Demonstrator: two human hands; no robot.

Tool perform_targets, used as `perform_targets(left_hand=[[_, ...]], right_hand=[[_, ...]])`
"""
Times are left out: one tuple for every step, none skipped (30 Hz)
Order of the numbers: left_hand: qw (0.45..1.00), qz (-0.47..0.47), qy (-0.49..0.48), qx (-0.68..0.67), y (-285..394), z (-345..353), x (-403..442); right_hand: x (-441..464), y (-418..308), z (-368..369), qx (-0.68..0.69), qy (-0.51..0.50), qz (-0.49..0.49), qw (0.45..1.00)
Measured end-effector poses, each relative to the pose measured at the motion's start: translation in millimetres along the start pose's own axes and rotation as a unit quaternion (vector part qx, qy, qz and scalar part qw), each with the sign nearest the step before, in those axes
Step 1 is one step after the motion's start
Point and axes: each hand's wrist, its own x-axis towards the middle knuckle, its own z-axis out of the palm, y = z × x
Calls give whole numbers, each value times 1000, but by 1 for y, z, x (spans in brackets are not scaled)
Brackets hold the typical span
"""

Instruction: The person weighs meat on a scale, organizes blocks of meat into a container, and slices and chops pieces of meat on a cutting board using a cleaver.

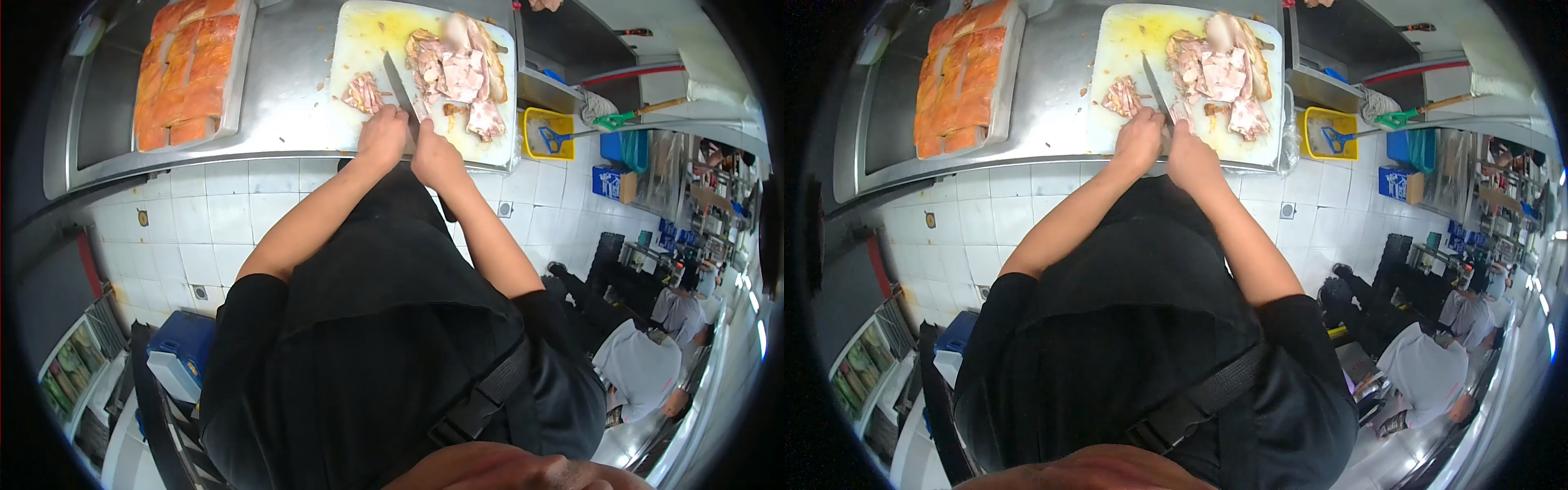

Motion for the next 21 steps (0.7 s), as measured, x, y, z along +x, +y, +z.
perform_targets(left_hand=[[1000, 4, -1, 0, 2, -1, 1], [1000, -5, -13, 2, 1, -4, 2], [1000, -15, -26, 4, 1, -7, 0], [1000, -12, -24, 6, 0, -9, 0], [1000, -18, -13, -13, -2, -11, -1], [999, -26, -5, -33, -4, -11, -5], [999, -27, -5, -33, -6, -9, -8], [999, -4, 26, -31, -8, -8, -11], [998, 18, 57, -29, -9, -6, -15], [998, 15, 57, -29, -9, -6, -15], [999, 13, 40, -26, -8, -5, -14], [999, 12, 26, -22, -7, -5, -10], [999, 10, 28, -21, -7, -4, -6], [1000, 14, 22, -9, -7, -2, -3], [1000, 18, 16, 4, -7, -1, -1], [1000, 14, 17, 3, -5, -3, -1], [1000, 10, 4, 11, -3, -5, 1], [1000, 7, -10, 19, -1, -6, 2], [1000, 9, -12, 18, -2, -5, 3], [1000, 17, 8, 15, -4, -2, 3], [999, 27, 26, 12, -4, 1, 3]], right_hand=[[4, -1, -2, 0, -1, -11, 1000], [6, -1, -6, 3, 2, -10, 1000], [5, -1, -11, -3, -13, -3, 1000], [7, -3, -20, -12, -27, 0, 1000], [5, -4, -30, -11, -25, -2, 1000], [-1, -4, -38, -9, -25, 4, 1000], [-4, -3, -44, -8, -26, 10, 1000], [-4, -2, -47, -8, -29, 10, 1000], [-3, -1, -49, 2, -16, 8, 1000], [-1, 0, -49, 11, -2, 5, 1000], [1, 1, -46, 4, -9, 0, 1000], [3, 1, -41, 3, -10, -2, 1000], [5, 0, -35, -4, -23, 7, 1000], [7, -1, -32, -11, -37, 15, 999], [5, -1, -31, -13, -39, 12, 999], [-2, -4, -33, -8, -40, 14, 999], [-5, -6, -34, -2, -39, 16, 999], [-4, -4, -28, -2, -40, 16, 999], [-1, -2, -16, 12, -27, 18, 999], [1, -1, -7, 27, -14, 23, 999], [6, -1, -1, 24, -6, 22, 999]])
